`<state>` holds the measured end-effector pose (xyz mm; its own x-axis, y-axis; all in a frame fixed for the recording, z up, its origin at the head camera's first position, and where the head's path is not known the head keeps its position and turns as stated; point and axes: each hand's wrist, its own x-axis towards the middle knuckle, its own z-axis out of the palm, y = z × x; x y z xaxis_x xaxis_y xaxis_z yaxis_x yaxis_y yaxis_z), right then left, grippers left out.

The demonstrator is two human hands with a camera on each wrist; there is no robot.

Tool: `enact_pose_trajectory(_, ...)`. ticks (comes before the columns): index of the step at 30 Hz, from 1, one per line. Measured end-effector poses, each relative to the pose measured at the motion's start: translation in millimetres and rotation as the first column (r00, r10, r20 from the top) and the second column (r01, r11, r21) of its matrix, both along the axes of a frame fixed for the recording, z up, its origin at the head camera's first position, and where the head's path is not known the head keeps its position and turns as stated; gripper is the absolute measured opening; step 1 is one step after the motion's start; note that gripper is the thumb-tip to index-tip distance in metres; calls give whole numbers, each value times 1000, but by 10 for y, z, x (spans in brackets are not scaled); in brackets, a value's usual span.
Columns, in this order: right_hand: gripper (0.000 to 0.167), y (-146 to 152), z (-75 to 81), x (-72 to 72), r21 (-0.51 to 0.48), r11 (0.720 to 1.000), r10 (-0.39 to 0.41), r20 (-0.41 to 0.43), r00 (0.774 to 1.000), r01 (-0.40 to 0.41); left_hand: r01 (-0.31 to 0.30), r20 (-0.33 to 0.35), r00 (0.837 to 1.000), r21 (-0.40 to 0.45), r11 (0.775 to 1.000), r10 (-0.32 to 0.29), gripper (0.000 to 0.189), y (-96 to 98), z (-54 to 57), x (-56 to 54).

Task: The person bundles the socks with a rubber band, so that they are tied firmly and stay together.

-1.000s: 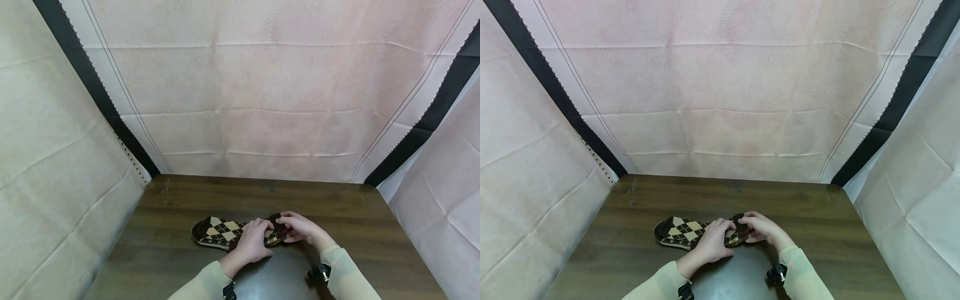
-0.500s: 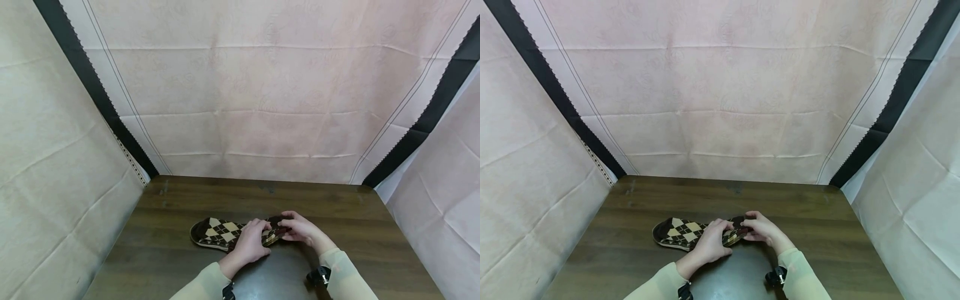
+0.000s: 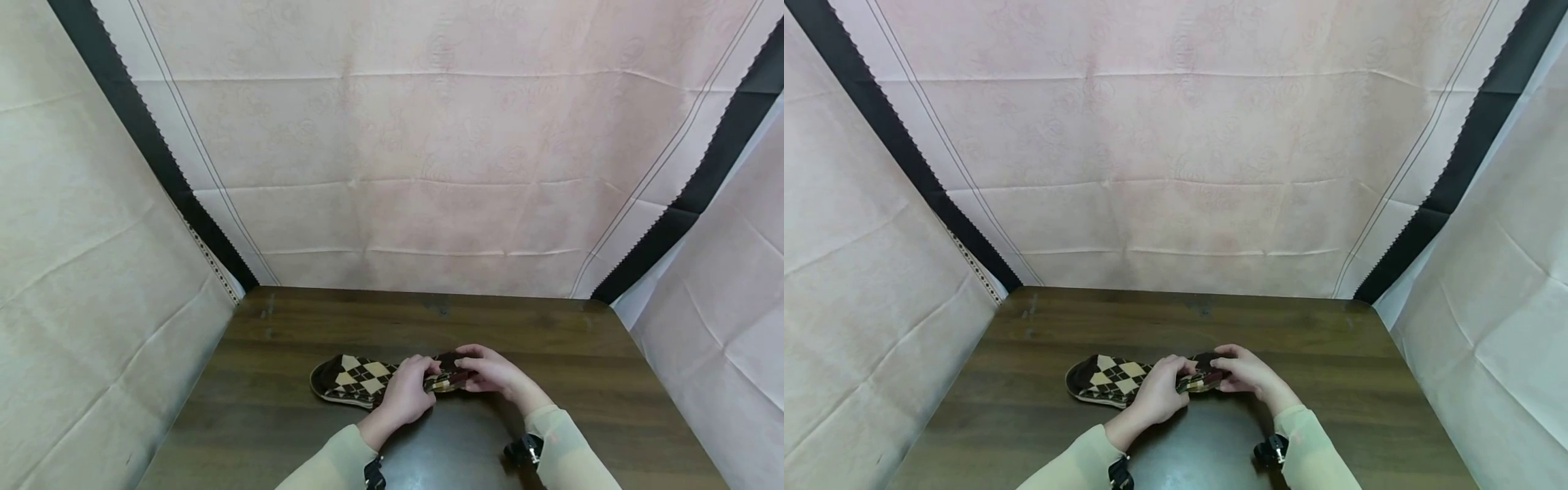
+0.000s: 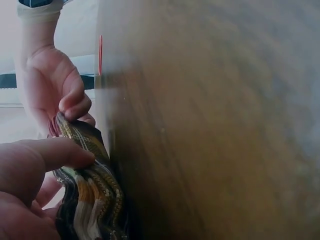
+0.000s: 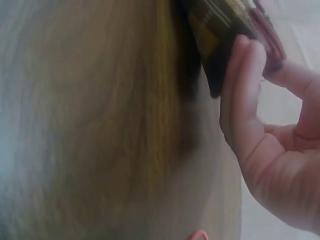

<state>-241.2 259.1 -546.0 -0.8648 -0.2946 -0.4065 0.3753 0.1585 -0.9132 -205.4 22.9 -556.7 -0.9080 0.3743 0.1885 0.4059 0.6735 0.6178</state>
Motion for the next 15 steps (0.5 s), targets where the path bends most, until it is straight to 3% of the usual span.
enact_pose_trajectory(9, 54, 294, 82, 83, 144, 988, 69, -153, 986, -47, -5, 17, 1000, -7, 1000, 5, 40, -21, 29, -2)
enact_pose_trajectory(15, 43, 522, 137, 234, 344, 938, 137, -288, 948, -31, -10, 41, 999, 2, 1000, 10, 40, -22, 51, 3)
